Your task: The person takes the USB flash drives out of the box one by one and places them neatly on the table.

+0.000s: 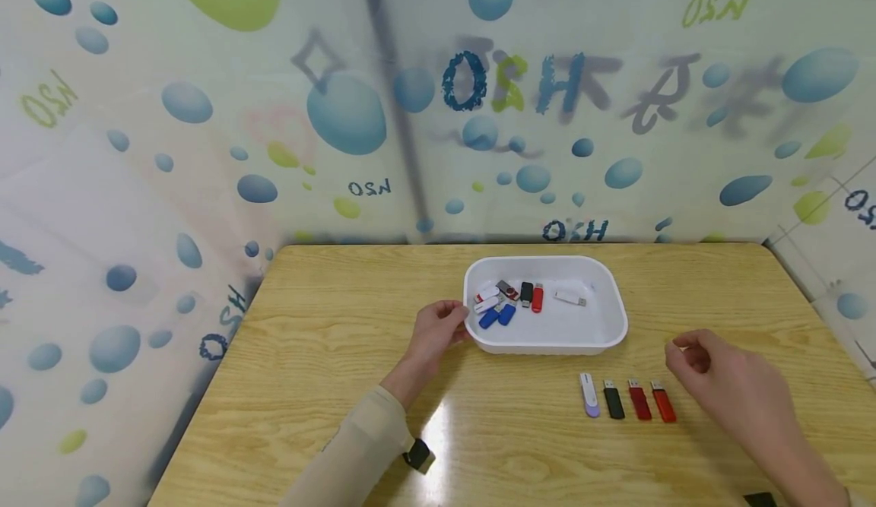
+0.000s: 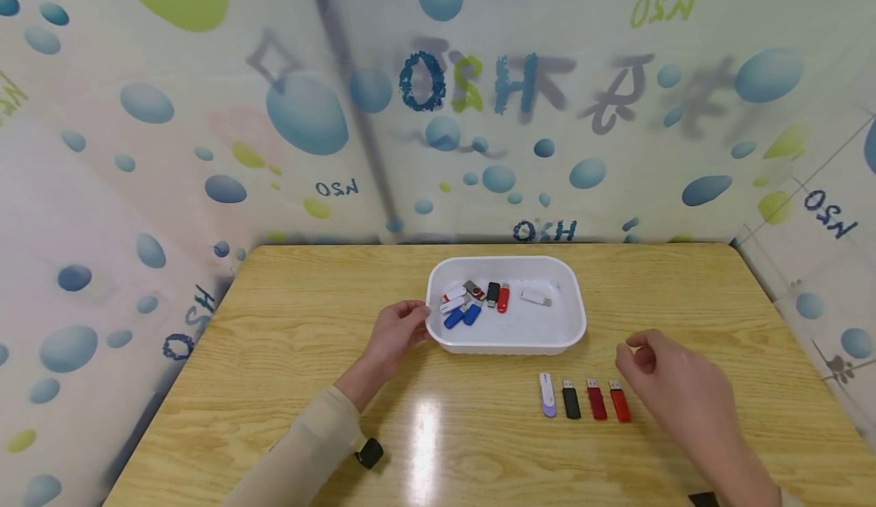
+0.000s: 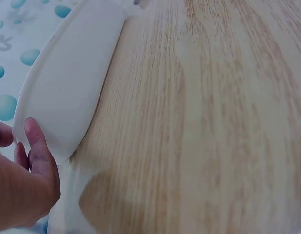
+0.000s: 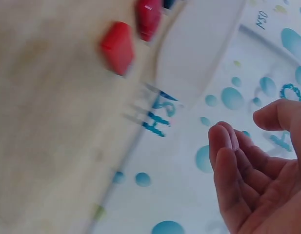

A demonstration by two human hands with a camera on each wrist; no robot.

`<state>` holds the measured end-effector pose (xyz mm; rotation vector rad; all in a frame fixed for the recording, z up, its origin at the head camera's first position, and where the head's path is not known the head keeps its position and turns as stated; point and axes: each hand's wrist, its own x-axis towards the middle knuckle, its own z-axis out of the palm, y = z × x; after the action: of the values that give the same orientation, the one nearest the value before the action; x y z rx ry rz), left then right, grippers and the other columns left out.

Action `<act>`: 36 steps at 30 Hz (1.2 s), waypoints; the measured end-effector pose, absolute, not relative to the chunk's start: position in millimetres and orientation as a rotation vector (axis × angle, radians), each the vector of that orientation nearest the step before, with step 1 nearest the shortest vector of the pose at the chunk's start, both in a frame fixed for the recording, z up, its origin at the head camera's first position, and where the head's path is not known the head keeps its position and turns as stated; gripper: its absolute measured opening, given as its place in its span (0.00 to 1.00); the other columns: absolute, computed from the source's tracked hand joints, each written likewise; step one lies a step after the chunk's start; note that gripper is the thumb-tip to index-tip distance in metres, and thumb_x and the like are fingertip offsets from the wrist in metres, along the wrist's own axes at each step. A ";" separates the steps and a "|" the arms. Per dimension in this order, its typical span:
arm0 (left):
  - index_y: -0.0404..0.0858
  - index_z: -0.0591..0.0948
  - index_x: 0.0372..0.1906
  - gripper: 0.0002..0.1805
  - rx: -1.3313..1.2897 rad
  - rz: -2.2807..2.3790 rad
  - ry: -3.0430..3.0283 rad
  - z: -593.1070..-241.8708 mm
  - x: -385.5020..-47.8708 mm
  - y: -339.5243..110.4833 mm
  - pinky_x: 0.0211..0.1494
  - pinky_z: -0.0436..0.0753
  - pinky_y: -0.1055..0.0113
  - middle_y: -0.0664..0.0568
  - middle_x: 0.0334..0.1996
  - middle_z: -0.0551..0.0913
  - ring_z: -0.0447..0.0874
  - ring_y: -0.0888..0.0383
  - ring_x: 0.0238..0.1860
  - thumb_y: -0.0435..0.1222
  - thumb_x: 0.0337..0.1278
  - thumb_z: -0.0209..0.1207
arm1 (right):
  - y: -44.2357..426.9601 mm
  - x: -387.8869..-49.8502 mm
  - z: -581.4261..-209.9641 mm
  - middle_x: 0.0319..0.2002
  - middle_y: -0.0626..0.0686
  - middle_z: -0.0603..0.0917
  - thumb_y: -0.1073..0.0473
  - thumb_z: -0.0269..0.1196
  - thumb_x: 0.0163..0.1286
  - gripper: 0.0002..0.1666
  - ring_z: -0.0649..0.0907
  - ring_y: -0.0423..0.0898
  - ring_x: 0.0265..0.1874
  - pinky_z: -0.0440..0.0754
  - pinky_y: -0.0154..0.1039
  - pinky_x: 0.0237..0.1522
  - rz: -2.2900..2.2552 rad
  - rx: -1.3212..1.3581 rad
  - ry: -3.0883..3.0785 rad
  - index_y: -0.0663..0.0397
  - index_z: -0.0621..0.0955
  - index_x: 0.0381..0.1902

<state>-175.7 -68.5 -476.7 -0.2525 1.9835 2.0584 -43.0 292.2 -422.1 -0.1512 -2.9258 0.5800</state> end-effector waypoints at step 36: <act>0.27 0.79 0.55 0.15 -0.286 2.014 1.987 -472.5 -178.1 -68.3 0.47 0.89 0.64 0.41 0.47 0.81 0.84 0.54 0.40 0.33 0.70 0.60 | 216.3 -171.6 -370.3 0.29 0.53 0.84 0.55 0.60 0.74 0.15 0.77 0.48 0.24 0.77 0.39 0.24 0.598 0.213 -3.056 0.63 0.83 0.42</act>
<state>-178.1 -68.3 -472.5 -0.2864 1.9867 2.0144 -171.6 216.3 -370.3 0.2132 -3.0558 0.5981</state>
